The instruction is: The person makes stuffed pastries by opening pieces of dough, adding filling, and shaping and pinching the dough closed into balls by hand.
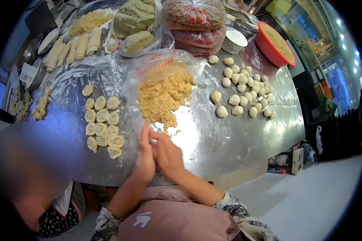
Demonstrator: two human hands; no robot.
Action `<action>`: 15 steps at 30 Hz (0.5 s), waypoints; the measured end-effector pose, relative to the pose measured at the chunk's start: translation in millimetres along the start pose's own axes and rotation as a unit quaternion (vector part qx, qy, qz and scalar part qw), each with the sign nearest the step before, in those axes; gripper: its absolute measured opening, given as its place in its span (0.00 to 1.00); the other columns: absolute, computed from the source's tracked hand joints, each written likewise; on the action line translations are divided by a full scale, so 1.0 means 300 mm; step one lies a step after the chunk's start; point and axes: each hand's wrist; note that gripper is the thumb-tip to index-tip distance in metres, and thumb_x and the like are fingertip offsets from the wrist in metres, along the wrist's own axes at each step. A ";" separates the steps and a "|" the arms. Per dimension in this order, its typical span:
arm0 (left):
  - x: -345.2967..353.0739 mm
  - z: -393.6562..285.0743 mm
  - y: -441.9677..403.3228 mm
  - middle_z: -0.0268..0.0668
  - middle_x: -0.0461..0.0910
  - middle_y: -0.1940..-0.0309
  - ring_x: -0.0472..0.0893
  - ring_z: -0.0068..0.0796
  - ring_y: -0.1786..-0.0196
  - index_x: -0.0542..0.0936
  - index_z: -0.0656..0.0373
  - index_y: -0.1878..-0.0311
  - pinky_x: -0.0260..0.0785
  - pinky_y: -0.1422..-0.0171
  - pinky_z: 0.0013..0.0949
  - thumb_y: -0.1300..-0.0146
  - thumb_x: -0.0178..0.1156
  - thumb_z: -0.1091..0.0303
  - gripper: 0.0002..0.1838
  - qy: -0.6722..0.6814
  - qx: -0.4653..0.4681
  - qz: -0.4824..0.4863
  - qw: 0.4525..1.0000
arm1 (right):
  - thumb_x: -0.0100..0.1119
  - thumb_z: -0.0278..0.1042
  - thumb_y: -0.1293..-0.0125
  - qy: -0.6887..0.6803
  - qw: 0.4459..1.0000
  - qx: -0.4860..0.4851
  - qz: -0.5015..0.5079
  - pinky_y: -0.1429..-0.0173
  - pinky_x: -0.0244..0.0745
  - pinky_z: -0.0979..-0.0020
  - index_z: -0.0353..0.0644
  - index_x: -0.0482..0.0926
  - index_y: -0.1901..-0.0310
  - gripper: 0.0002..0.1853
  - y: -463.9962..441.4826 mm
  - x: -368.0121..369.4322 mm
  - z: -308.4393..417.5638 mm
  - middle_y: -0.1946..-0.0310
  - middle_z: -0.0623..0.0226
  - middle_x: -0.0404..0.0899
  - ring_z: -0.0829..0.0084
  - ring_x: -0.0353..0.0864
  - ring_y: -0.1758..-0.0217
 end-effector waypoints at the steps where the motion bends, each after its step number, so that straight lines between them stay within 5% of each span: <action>1: 0.000 0.008 0.003 0.45 0.51 0.29 0.50 0.38 0.27 0.49 0.66 0.28 0.47 0.27 0.38 0.28 0.28 0.41 0.39 0.016 -0.037 0.021 0.999 | 0.38 0.39 0.25 0.049 0.986 -0.158 0.006 0.42 0.68 0.70 0.37 0.66 0.39 0.20 -0.004 0.027 -0.030 0.42 0.50 0.70 0.65 0.74 0.42; 4: 0.021 0.000 0.029 0.42 0.55 0.30 0.56 0.31 0.29 0.48 0.65 0.28 0.49 0.28 0.34 0.28 0.29 0.41 0.38 0.012 -0.100 0.056 0.993 | 0.36 0.38 0.27 0.003 1.000 -0.011 -0.007 0.26 0.46 0.61 0.32 0.60 0.36 0.23 -0.070 0.002 -0.043 0.30 0.40 0.47 0.50 0.47 0.25; 6: 0.047 0.000 0.028 0.41 0.59 0.32 0.60 0.30 0.32 0.53 0.65 0.30 0.52 0.29 0.33 0.27 0.29 0.43 0.36 -0.001 -0.059 0.037 0.998 | 0.33 0.38 0.27 0.034 0.995 -0.044 -0.079 0.25 0.42 0.58 0.31 0.56 0.34 0.25 -0.127 -0.022 -0.060 0.29 0.37 0.41 0.46 0.41 0.25; 10: 0.063 0.008 0.008 0.40 0.65 0.37 0.69 0.26 0.39 0.61 0.66 0.34 0.60 0.35 0.30 0.25 0.36 0.49 0.30 -0.003 -0.010 -0.040 0.999 | 0.30 0.44 0.25 0.062 0.991 -0.114 -0.016 0.26 0.41 0.56 0.33 0.53 0.32 0.27 -0.087 0.029 -0.022 0.29 0.42 0.43 0.46 0.45 0.26; 12: 0.067 -0.025 -0.004 0.41 0.68 0.39 0.71 0.26 0.42 0.63 0.67 0.35 0.62 0.37 0.30 0.25 0.39 0.52 0.28 -0.016 0.024 -0.069 0.997 | 0.29 0.48 0.25 -0.150 0.986 -0.064 0.029 0.26 0.42 0.62 0.35 0.46 0.30 0.30 -0.053 0.030 0.020 0.28 0.49 0.44 0.54 0.47 0.26; 13: 0.062 -0.015 -0.003 0.41 0.77 0.53 0.75 0.28 0.50 0.75 0.68 0.52 0.66 0.44 0.30 0.26 0.42 0.55 0.22 -0.068 0.053 -0.131 0.988 | 0.29 0.49 0.25 -0.281 0.958 -0.014 0.046 0.26 0.42 0.63 0.35 0.44 0.29 0.31 -0.039 0.035 0.023 0.28 0.50 0.44 0.56 0.47 0.26; 15: 0.025 0.005 -0.002 0.38 0.76 0.66 0.75 0.26 0.59 0.73 0.63 0.67 0.66 0.52 0.28 0.26 0.41 0.54 0.22 -0.016 0.031 -0.172 0.984 | 0.32 0.51 0.25 -0.342 0.939 0.025 0.035 0.28 0.47 0.67 0.36 0.42 0.29 0.33 -0.024 0.047 0.029 0.30 0.53 0.48 0.63 0.54 0.30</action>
Point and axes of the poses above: each hand's wrist, its own y-axis away from the middle knuckle, its own x-axis out of the palm, z = x × y
